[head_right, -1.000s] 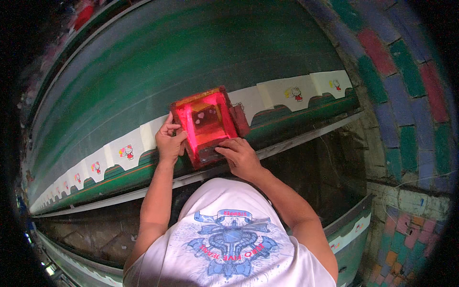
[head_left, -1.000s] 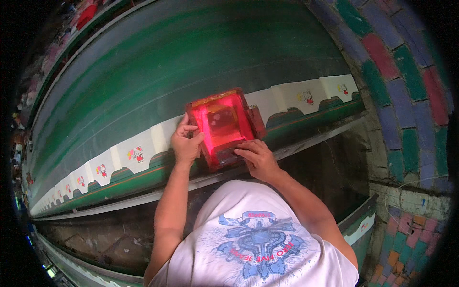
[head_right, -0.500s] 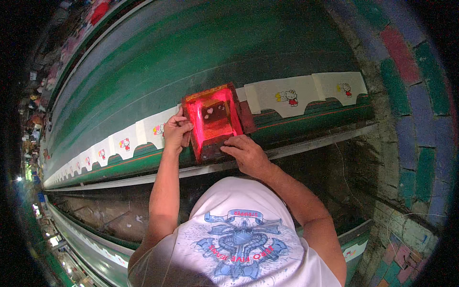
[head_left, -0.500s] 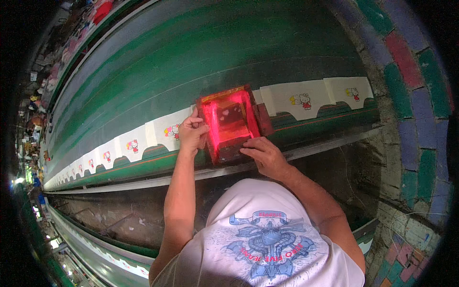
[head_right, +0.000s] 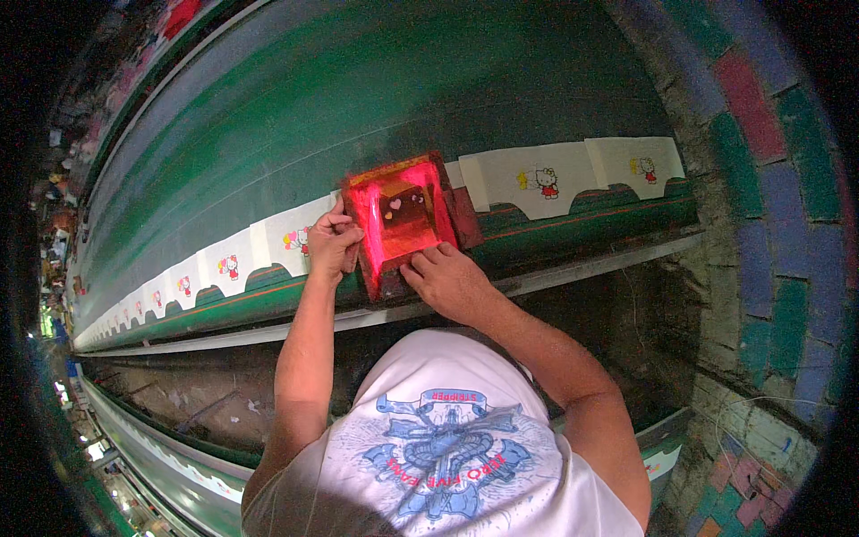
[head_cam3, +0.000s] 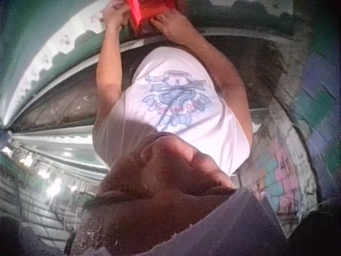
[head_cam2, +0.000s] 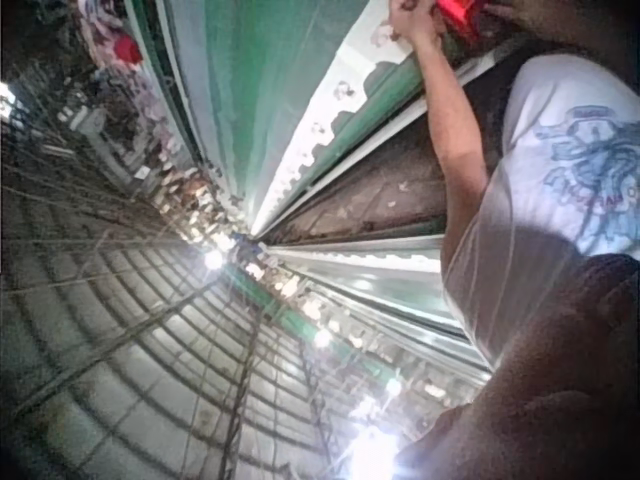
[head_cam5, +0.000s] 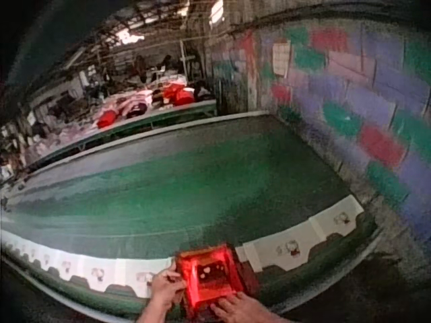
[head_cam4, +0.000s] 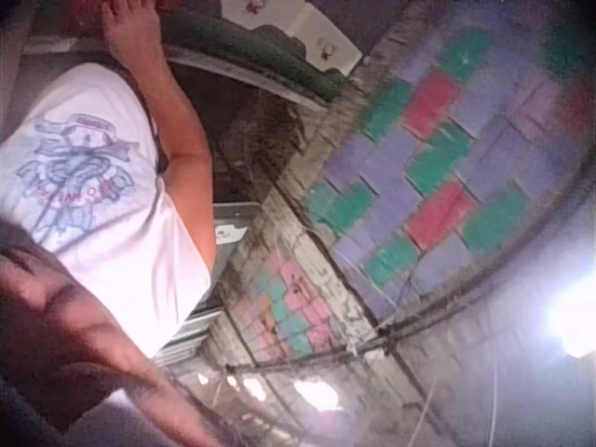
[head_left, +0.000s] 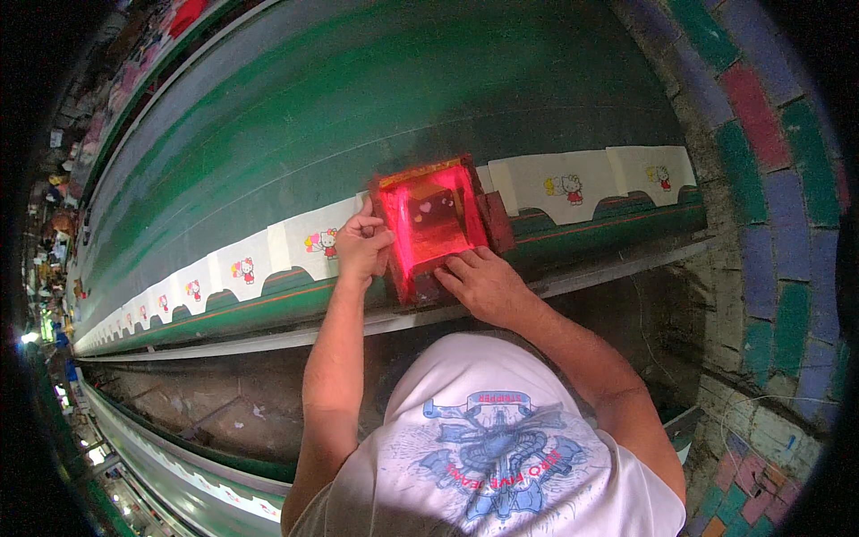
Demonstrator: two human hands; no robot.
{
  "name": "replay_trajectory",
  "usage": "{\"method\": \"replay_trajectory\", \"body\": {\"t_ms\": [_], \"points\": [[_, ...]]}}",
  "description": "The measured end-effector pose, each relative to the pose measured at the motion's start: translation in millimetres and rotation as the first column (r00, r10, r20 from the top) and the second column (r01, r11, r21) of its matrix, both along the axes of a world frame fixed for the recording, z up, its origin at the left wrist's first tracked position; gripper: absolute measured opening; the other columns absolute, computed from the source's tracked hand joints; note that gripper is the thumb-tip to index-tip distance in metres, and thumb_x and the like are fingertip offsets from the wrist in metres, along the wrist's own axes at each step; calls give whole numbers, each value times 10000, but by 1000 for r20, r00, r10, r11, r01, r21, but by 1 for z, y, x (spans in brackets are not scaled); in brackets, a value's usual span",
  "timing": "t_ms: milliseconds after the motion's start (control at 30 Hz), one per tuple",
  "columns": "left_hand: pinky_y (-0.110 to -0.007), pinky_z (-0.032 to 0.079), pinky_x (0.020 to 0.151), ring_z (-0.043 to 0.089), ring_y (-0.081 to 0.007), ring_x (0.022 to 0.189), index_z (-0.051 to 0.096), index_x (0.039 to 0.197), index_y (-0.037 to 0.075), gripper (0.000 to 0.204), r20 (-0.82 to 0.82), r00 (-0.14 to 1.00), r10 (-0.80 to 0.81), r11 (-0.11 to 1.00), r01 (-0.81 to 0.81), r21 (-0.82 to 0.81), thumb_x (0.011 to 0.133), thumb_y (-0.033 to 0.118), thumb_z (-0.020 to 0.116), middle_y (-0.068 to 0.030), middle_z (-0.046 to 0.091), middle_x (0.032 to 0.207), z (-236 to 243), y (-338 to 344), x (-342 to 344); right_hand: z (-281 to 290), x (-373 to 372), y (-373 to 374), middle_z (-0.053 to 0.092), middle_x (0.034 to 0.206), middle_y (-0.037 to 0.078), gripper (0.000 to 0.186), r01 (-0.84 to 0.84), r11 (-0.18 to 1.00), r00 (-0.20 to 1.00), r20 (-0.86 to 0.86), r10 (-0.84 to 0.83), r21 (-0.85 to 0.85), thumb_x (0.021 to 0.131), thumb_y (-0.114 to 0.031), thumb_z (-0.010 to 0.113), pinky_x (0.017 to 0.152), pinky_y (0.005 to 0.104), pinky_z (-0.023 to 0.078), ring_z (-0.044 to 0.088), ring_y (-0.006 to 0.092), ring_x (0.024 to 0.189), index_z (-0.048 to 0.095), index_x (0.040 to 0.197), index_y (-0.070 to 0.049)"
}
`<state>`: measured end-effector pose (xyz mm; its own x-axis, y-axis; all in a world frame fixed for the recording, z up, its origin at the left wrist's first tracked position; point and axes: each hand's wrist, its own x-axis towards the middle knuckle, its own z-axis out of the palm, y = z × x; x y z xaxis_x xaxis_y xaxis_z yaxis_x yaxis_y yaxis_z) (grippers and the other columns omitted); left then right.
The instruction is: The person holds a red mesh screen frame and rubs its surface with a small tool or cloth while standing at a long green workbench. The person then walks along the bench and places the frame on a cluttered table.
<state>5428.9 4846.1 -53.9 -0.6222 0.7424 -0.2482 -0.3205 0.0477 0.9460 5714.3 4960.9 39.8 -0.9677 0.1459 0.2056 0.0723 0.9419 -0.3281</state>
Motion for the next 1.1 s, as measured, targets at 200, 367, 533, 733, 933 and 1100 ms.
{"method": "replay_trajectory", "body": {"t_ms": [200, 367, 533, 733, 933, 1100], "points": [[-286, 633, 823, 737, -96, 964, 710, 1023, 6, 317, -76, 997, 26, 1000, -26, -4, 805, -165, 865, -200, 564, 1752, -12, 2, 2, 30, -33, 36, 779, 1237, 183, 389, -16, 1000, 954, 300, 8, 24, 923, -105, 714, 1045, 500, 592, 755, 359, 1208, 774, 1297, -18], [-286, 627, 862, 738, -96, 1015, 698, 1040, 2, 313, -47, 999, 8, 1000, -9, -24, 815, -142, 862, -215, 504, 1793, -7, 8, 7, 21, -69, 77, 778, 1257, 189, 455, 113, 993, 977, 188, -104, -37, 899, -13, 703, 1086, 521, 581, 737, 401, 1241, 768, 1348, -46], [-293, 621, 867, 750, -104, 1014, 694, 1025, 0, 284, -133, 991, -30, 998, 22, -55, 822, -107, 862, -231, 496, 1794, 3, 12, 9, -6, -89, 109, 766, 1359, 192, 563, 198, 980, 979, 57, -197, -27, 899, 19, 692, 1144, 550, 553, 702, 423, 1301, 753, 1445, -102], [-302, 617, 844, 765, -120, 961, 718, 969, 4, 234, -222, 975, -6, 998, -8, -62, 806, -45, 880, -277, 541, 1748, -18, 3, 4, -2, -82, 75, 753, 1401, 160, 569, 167, 982, 976, 126, -177, 88, 885, -6, 715, 1149, 561, 534, 695, 422, 1298, 768, 1441, -117], [-285, 605, 888, 754, -121, 1028, 708, 999, 1, 257, -204, 978, -41, 996, 24, -85, 821, -17, 892, -242, 522, 1773, 6, 3, 8, -5, -39, 27, 735, 1355, 153, 551, 141, 988, 988, 57, -145, 61, 903, -85, 727, 1110, 563, 540, 697, 391, 1261, 765, 1450, -136], [-303, 626, 957, 774, -156, 1159, 718, 992, -13, 236, -174, 984, -29, 999, 24, -36, 829, -50, 884, -279, 476, 1791, -11, 6, 4, -2, -13, -7, 721, 1368, 145, 568, 116, 991, 990, 70, -120, 65, 885, -110, 737, 1073, 562, 545, 691, 367, 1265, 755, 1452, -123]]}}
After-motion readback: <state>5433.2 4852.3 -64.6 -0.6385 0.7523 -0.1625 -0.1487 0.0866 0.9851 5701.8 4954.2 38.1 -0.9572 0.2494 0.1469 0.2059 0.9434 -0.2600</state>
